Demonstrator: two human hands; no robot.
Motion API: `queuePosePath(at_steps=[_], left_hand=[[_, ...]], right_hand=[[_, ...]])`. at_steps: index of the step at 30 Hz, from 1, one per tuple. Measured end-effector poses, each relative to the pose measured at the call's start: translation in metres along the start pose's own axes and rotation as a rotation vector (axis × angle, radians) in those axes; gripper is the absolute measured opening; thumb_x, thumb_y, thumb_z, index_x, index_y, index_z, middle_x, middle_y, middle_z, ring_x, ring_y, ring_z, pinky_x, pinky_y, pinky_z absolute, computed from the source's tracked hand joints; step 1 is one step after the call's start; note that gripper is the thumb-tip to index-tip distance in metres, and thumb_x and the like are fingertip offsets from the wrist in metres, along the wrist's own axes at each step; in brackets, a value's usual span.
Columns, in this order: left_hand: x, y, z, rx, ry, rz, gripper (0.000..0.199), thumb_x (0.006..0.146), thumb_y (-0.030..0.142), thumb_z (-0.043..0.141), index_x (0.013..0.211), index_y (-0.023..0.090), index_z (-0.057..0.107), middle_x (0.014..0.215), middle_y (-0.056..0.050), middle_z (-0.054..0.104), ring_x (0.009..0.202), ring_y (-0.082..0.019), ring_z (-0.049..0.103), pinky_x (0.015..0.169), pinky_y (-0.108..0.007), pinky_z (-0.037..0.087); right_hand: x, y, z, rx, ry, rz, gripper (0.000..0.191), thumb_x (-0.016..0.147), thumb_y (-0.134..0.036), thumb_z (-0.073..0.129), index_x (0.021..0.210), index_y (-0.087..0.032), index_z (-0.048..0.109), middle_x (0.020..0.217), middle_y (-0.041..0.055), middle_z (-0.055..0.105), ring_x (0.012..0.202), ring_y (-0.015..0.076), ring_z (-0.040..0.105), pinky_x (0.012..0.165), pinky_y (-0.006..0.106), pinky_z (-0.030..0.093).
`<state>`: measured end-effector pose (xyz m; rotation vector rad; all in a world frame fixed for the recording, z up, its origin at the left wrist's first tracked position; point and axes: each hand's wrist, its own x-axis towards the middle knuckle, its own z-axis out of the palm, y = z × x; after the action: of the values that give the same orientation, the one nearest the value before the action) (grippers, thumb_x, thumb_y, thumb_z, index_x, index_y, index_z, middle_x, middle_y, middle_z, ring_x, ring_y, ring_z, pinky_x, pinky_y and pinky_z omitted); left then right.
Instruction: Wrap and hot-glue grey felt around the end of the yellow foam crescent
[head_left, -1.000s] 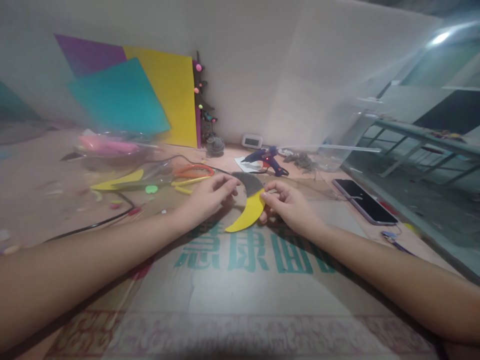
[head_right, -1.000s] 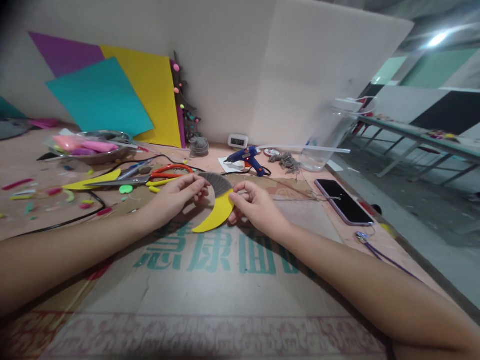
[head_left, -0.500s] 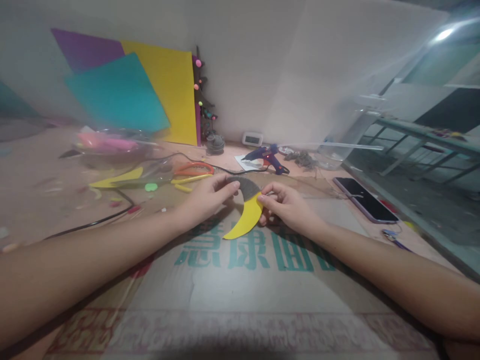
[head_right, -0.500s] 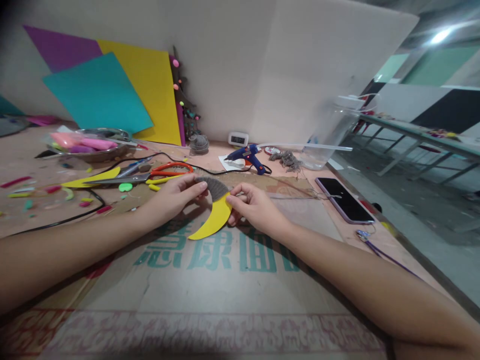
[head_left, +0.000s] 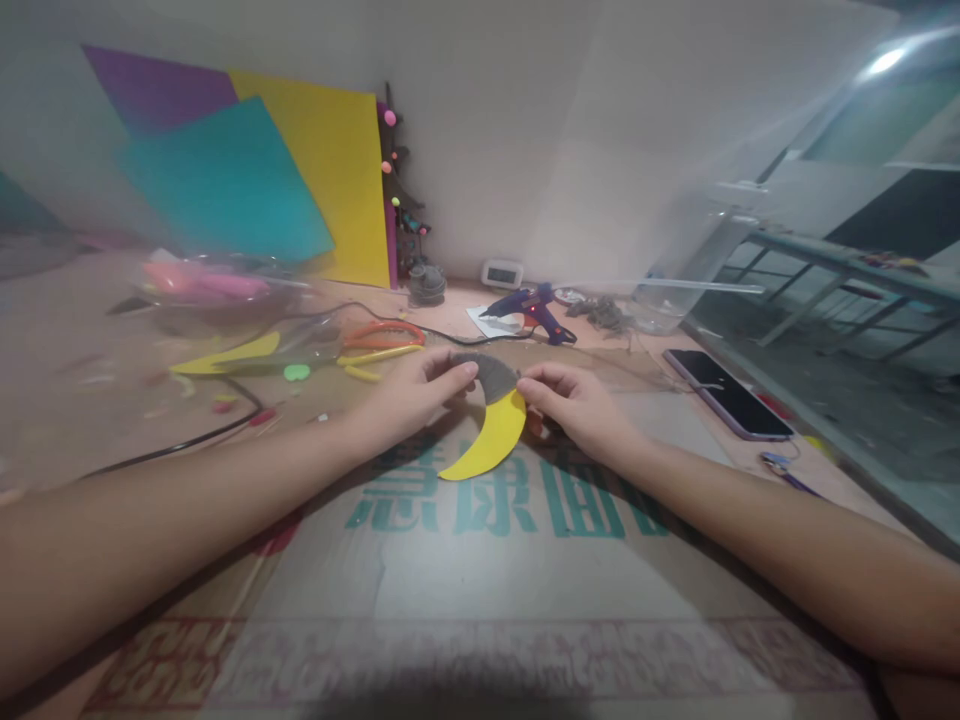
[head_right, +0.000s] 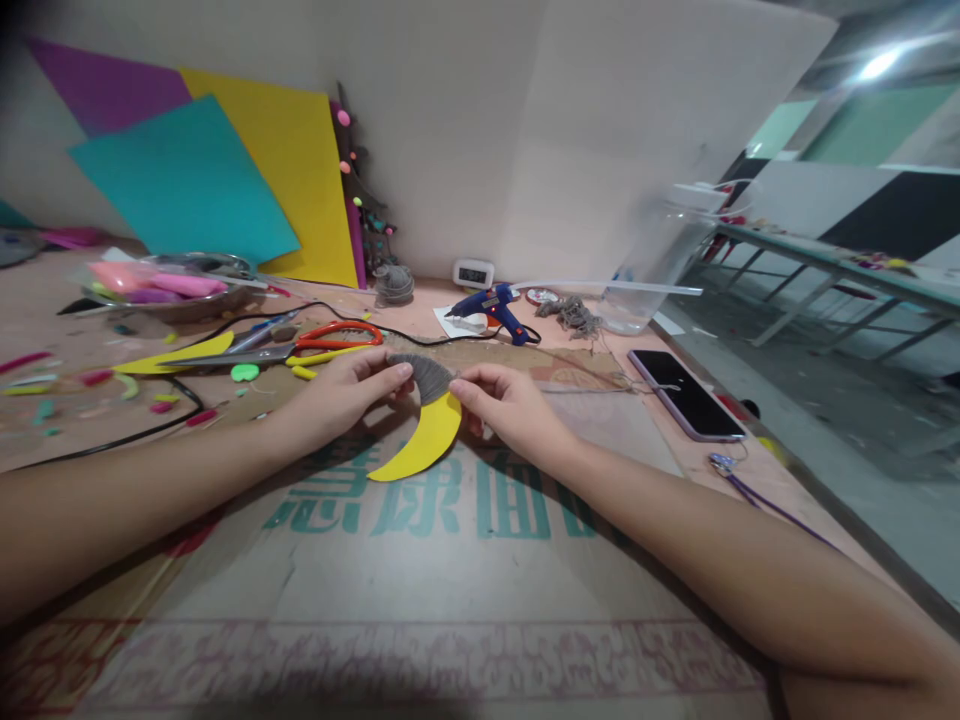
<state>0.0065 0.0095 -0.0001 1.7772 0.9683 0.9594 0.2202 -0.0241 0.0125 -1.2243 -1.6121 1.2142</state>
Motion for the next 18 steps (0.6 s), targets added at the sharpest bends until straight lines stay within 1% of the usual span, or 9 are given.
queuePosePath(at_steps=[4, 9, 15, 16, 18], left_hand=[[-0.0004, 0.0021, 0.0004, -0.015, -0.05, -0.013, 0.033, 0.087, 0.048, 0.056, 0.087, 0.016, 0.061, 0.073, -0.001, 0.062, 0.062, -0.012, 0.054, 0.056, -0.024, 0.042], [-0.0015, 0.0064, 0.0004, -0.019, -0.081, -0.051, 0.03, 0.086, 0.045, 0.056, 0.082, 0.015, 0.06, 0.072, -0.001, 0.061, 0.059, -0.011, 0.052, 0.054, -0.023, 0.04], [-0.0015, 0.0044, 0.0007, 0.038, -0.101, -0.013, 0.031, 0.087, 0.044, 0.055, 0.078, 0.015, 0.06, 0.068, 0.0, 0.059, 0.057, -0.011, 0.05, 0.051, -0.022, 0.037], [-0.0013, 0.0038, 0.0012, 0.049, -0.097, -0.014, 0.031, 0.087, 0.043, 0.055, 0.079, 0.015, 0.061, 0.069, 0.0, 0.059, 0.058, -0.011, 0.05, 0.051, -0.022, 0.037], [-0.001, 0.0028, 0.0025, 0.043, -0.088, -0.021, 0.026, 0.087, 0.04, 0.056, 0.087, 0.015, 0.062, 0.073, -0.001, 0.061, 0.061, -0.012, 0.054, 0.053, -0.022, 0.039]], right_hand=[[-0.0006, -0.0023, 0.0012, -0.004, 0.001, 0.025, 0.031, 0.08, -0.049, 0.065, 0.084, -0.019, 0.059, 0.049, -0.0062, 0.053, 0.042, 0.0076, 0.046, 0.042, 0.019, 0.035], [-0.0012, -0.004, 0.0003, -0.032, -0.002, 0.024, 0.032, 0.08, -0.05, 0.065, 0.081, -0.018, 0.06, 0.049, -0.0054, 0.053, 0.043, 0.0079, 0.047, 0.043, 0.019, 0.037], [-0.0001, -0.0024, -0.0012, -0.059, 0.01, 0.0, 0.028, 0.082, -0.045, 0.063, 0.08, -0.018, 0.06, 0.053, -0.0049, 0.054, 0.044, 0.0071, 0.047, 0.043, 0.018, 0.037], [0.0002, -0.0021, -0.0012, -0.068, 0.009, -0.005, 0.027, 0.083, -0.044, 0.063, 0.08, -0.018, 0.06, 0.053, -0.0048, 0.054, 0.045, 0.0072, 0.047, 0.043, 0.018, 0.037], [0.0006, -0.0016, -0.0008, -0.085, 0.003, -0.018, 0.027, 0.083, -0.044, 0.062, 0.08, -0.018, 0.06, 0.051, -0.0049, 0.053, 0.044, 0.0075, 0.046, 0.042, 0.019, 0.035]])
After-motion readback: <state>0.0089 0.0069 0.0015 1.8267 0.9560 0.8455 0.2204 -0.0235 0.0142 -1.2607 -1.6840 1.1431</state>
